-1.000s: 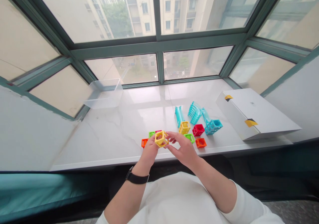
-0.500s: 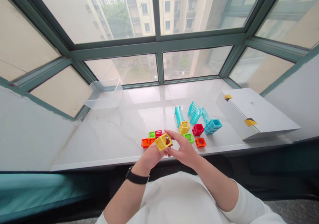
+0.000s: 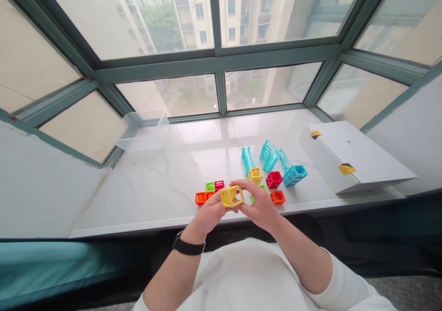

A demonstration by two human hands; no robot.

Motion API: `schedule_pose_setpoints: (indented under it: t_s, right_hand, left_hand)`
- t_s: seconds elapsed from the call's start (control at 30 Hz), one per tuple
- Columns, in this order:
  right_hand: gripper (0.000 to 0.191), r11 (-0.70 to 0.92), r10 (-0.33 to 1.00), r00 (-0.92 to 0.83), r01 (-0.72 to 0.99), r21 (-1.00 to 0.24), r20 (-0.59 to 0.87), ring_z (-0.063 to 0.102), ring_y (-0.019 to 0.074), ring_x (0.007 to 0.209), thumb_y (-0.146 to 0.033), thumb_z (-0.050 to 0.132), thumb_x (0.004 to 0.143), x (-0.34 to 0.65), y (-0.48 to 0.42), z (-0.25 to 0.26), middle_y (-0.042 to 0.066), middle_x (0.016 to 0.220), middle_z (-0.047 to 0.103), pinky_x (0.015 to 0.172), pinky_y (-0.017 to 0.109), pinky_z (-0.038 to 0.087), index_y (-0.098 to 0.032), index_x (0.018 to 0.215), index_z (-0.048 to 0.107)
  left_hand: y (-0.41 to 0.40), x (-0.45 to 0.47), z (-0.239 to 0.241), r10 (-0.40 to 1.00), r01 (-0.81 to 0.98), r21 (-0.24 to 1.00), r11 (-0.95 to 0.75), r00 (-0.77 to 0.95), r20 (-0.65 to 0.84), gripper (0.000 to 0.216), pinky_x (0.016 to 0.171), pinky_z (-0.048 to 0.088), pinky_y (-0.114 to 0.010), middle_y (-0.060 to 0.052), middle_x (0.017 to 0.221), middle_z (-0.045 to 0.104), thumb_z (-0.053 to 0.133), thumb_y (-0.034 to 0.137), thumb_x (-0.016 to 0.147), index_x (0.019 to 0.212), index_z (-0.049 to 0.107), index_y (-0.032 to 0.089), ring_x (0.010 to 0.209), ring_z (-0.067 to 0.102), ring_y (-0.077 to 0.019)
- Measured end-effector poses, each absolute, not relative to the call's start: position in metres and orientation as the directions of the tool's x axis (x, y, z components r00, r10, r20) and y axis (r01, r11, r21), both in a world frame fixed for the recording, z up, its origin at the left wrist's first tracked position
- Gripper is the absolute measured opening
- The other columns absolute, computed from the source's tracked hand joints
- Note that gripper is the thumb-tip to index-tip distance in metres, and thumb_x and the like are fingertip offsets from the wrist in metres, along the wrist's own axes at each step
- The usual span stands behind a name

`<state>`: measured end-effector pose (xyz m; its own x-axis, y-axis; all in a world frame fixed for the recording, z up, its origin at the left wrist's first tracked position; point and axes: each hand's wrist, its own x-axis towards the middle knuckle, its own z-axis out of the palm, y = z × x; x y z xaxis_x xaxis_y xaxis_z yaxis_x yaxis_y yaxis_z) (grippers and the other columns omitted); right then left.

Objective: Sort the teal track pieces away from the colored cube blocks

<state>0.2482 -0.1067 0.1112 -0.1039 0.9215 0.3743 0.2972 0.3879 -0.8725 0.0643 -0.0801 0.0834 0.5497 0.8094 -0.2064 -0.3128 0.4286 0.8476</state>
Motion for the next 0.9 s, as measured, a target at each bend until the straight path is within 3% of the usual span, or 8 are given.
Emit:
schedule_pose_setpoints:
  t_s: [0.1,0.23,0.4,0.53,0.63,0.77,0.9]
  right_hand:
    - [0.045,0.399,0.913,-0.041,0.302,-0.866,0.406,0.07,0.0262,0.116,-0.023,0.074,0.086,0.256,-0.101,0.11,0.007,0.127,0.073,0.101,0.042,0.059,-0.028,0.13,0.067]
    - [0.051,0.36,0.917,0.102,0.205,-0.91,0.386,0.07,0.0268,0.118,-0.035,0.075,0.092,0.274,-0.093,0.105,0.01,0.134,0.068,0.102,0.043,0.06,-0.029,0.14,0.059]
    - [0.058,0.277,0.892,0.346,0.088,-0.957,0.29,0.072,0.0263,0.11,-0.046,0.073,0.092,0.305,-0.082,0.104,0.009,0.136,0.065,0.095,0.044,0.064,-0.031,0.144,0.052]
    - [0.066,0.201,0.86,0.46,0.096,-0.975,0.223,0.071,0.03,0.113,-0.047,0.078,0.088,0.329,-0.077,0.102,0.01,0.127,0.071,0.092,0.044,0.065,-0.029,0.145,0.051]
    - [0.071,0.193,0.855,0.469,0.106,-0.975,0.22,0.071,0.0305,0.115,-0.046,0.081,0.086,0.341,-0.076,0.097,0.011,0.128,0.072,0.092,0.044,0.065,-0.028,0.147,0.05]
    - [0.074,0.188,0.879,0.42,0.126,-0.974,0.224,0.072,0.0288,0.117,-0.046,0.079,0.087,0.349,-0.074,0.087,0.011,0.132,0.07,0.097,0.044,0.064,-0.028,0.151,0.048]
    - [0.077,0.126,0.923,0.348,0.122,-0.985,0.161,0.074,0.0277,0.112,-0.047,0.082,0.084,0.353,-0.067,0.079,0.01,0.135,0.068,0.097,0.044,0.064,-0.029,0.151,0.049]
  left_hand:
    - [-0.072,0.064,0.075,0.88,-0.351,0.852,0.389,0.415,-0.231,0.036,0.075,0.053,-0.029,-0.007,0.093,0.072,0.089,0.041,0.079,0.103,0.076,0.017,0.076,0.062,-0.0136]
    - [-0.06,0.06,0.065,0.932,-0.384,0.852,0.355,0.212,-0.293,0.043,0.067,0.05,-0.024,-0.004,0.078,0.071,0.09,0.052,0.076,0.086,0.072,0.015,0.065,0.059,-0.0098]
    - [-0.051,0.055,0.058,0.943,-0.432,0.839,0.331,0.12,-0.311,0.046,0.068,0.051,-0.024,0.0,0.067,0.067,0.091,0.053,0.073,0.077,0.066,0.016,0.061,0.06,-0.0097]
    - [-0.048,0.057,0.052,0.927,-0.429,0.823,0.374,0.147,-0.345,0.047,0.081,0.056,-0.031,-0.009,0.097,0.079,0.09,0.05,0.076,0.103,0.073,0.016,0.075,0.07,-0.0132]
    - [-0.046,0.064,0.048,0.934,-0.394,0.847,0.357,0.176,-0.311,0.052,0.091,0.056,-0.036,-0.013,0.126,0.075,0.089,0.04,0.078,0.122,0.07,0.019,0.092,0.074,-0.0167]
    - [-0.041,0.08,0.044,0.955,-0.327,0.904,0.277,0.203,-0.219,0.05,0.102,0.053,-0.042,-0.014,0.132,0.071,0.086,0.038,0.081,0.124,0.068,0.021,0.114,0.071,-0.0233]
    - [-0.031,0.102,0.041,0.967,-0.214,0.965,0.155,0.233,-0.104,0.046,0.11,0.049,-0.045,-0.014,0.13,0.072,0.086,0.034,0.08,0.121,0.068,0.021,0.122,0.067,-0.0256]
